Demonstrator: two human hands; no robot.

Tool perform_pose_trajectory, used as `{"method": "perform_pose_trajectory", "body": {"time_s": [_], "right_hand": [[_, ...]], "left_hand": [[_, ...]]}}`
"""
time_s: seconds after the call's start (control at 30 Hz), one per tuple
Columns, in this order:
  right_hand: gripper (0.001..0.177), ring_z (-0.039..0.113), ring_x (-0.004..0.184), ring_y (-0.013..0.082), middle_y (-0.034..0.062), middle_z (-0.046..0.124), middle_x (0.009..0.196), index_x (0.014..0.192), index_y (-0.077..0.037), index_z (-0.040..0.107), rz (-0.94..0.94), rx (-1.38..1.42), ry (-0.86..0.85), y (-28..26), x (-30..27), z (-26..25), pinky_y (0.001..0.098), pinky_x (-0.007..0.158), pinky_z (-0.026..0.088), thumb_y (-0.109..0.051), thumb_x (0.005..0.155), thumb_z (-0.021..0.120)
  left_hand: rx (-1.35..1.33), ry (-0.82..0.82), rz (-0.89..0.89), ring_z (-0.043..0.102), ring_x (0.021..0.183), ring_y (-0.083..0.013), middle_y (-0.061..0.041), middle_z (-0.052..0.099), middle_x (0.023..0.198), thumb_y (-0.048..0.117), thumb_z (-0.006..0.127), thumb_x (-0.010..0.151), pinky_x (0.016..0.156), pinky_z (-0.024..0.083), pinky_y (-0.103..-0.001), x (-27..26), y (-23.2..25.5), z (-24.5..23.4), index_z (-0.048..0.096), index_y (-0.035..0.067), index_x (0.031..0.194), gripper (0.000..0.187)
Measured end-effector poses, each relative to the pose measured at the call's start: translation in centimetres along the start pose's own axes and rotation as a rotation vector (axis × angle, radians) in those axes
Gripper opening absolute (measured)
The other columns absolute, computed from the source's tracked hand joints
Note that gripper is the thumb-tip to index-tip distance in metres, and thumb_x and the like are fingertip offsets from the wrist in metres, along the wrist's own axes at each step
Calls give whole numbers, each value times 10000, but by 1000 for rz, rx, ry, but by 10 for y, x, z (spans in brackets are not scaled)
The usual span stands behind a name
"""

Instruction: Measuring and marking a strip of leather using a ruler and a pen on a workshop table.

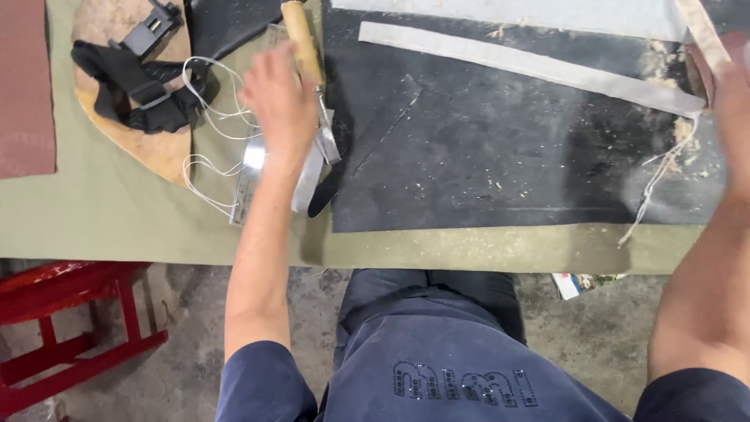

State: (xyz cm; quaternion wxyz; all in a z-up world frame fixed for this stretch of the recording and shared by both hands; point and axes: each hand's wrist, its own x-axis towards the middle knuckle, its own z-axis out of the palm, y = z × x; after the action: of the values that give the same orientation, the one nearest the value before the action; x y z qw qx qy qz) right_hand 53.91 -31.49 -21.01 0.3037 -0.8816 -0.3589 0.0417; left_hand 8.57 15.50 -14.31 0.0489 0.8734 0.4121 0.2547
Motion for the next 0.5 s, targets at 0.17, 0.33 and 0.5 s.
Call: {"method": "perform_pose_trajectory", "body": {"time_s": [0.17,0.33,0.5], "right_hand": [[405,557,1128,525,355,453,1421,1435,39,622,176,-229,-321,-179,6,-9,686,977,441,-149,1084,697],[334,642,946,506,269,506,1383,1187,93,682,28,-443,-448,-156,22,2,645,824,530,-232,1114,650],[359,637,1076,494,250,580,1297,1368,-24,613,-62,-527,-466,-158,25,3,665,810,545,-237,1079,624]], "left_hand": [[-121,-189,349,564,1068,-353,-50,648,1272,168,811,838,839,402,-506,9,76,36,604,217,1278,488],[7,-220,659,534,996,-306,-28,618,1233,-23,751,742,843,367,-471,32,110,89,521,176,1412,737],[177,-66,794,518,814,-249,-21,593,953,-72,726,585,800,355,-406,43,115,105,617,174,1110,590]]}}
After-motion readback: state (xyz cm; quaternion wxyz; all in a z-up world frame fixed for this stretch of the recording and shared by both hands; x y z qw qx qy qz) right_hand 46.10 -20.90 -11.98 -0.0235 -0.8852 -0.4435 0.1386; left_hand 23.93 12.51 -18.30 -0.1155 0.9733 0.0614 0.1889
